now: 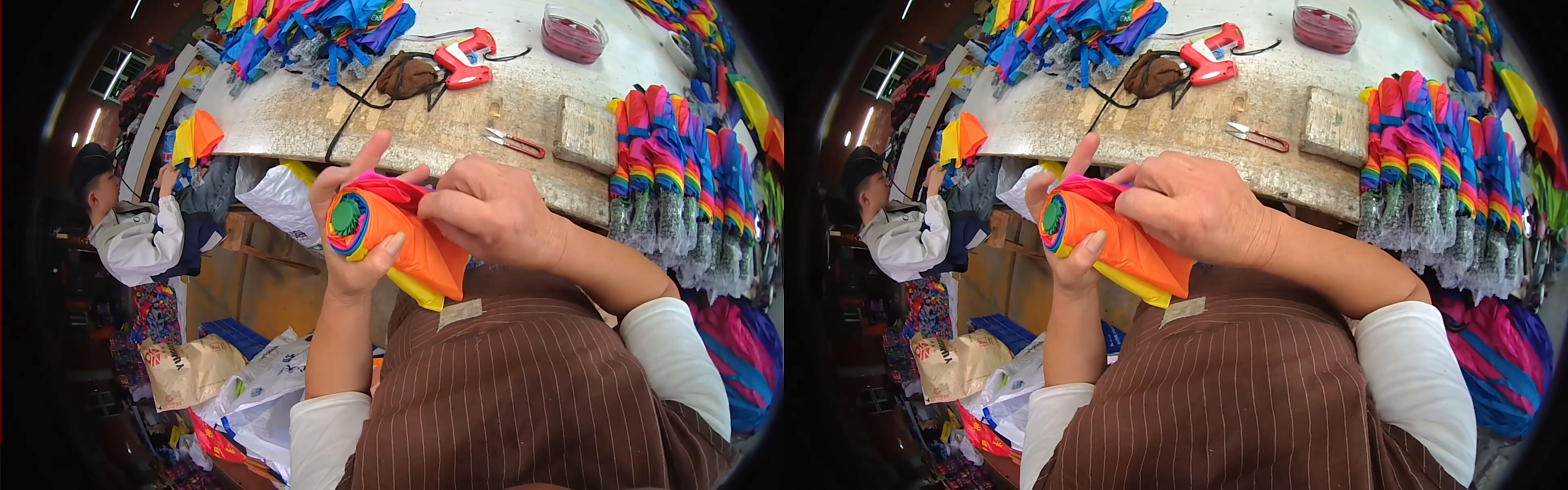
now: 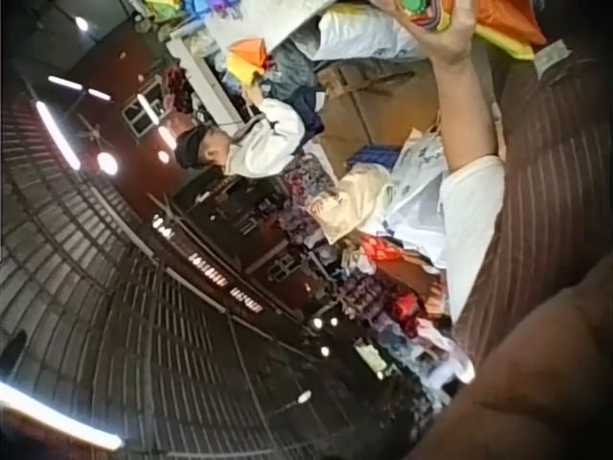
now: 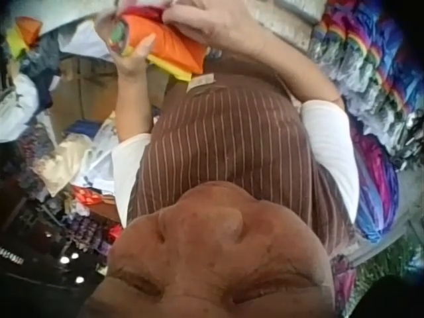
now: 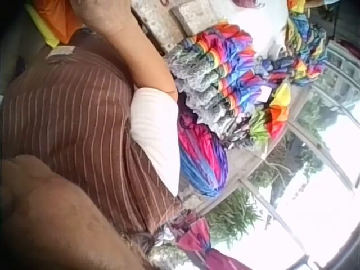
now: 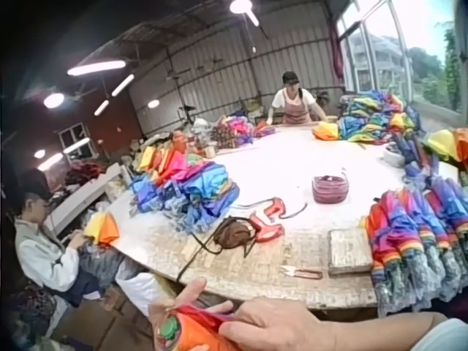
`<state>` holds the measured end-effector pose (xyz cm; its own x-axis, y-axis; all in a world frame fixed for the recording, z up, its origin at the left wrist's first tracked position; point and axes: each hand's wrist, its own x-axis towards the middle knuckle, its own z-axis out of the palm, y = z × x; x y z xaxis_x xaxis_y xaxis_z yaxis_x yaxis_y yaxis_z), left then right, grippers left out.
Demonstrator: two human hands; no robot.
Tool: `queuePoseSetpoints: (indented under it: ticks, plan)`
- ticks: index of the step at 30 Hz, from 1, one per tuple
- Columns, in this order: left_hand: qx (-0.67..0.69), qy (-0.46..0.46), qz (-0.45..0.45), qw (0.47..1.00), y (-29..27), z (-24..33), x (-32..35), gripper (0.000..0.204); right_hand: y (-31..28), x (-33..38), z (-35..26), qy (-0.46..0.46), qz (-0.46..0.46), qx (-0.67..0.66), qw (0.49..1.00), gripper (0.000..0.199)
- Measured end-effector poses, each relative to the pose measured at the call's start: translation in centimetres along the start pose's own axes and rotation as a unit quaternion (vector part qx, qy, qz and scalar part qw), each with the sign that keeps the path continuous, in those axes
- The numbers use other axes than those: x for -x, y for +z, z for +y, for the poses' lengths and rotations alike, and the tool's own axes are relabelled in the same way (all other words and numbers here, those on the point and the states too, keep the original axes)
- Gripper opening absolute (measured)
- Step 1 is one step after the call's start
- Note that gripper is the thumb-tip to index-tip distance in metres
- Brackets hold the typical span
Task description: Folding and securing the fabric of rainbow-colored umbrellas at a manufacturing workstation.
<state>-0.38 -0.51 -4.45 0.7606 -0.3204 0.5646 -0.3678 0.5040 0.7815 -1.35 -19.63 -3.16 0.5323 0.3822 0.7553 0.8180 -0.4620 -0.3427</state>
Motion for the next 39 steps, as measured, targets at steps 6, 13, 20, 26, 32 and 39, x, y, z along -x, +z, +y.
queuePoseSetpoints:
  ticks: [6, 13, 20, 26, 32, 39]
  plan:
    - [-0.053, 0.024, -0.048, 0.997, -1.1, 0.1, 0.5, 0.055, -0.8, -0.8, 0.1, 0.080, 0.004, -0.025, 0.996, 0.020]
    - [0.012, 0.018, -0.052, 0.998, -0.1, 0.5, 0.4, 0.049, -1.1, -2.2, -0.2, -0.004, -0.064, -0.048, 0.997, 0.027]
    - [-0.028, -0.001, -0.100, 0.995, -0.4, 0.8, 0.3, 0.048, -1.3, -2.7, 0.3, -0.053, -0.093, 0.026, 0.994, 0.028]
    - [0.086, -0.007, -0.075, 0.993, 0.6, 0.0, -0.2, 0.043, -2.9, -4.5, 0.7, -0.089, -0.105, -0.073, 0.988, 0.022]
    - [0.159, -0.039, -0.102, 0.981, 0.9, -0.2, 0.0, 0.040, -8.6, -7.8, -1.2, 0.074, 0.068, -0.305, 0.947, 0.013]
    - [0.003, 0.035, -0.077, 0.996, 1.0, 2.4, -2.9, 0.050, -4.2, -4.1, 4.3, 0.077, -0.144, -0.214, 0.963, 0.066]
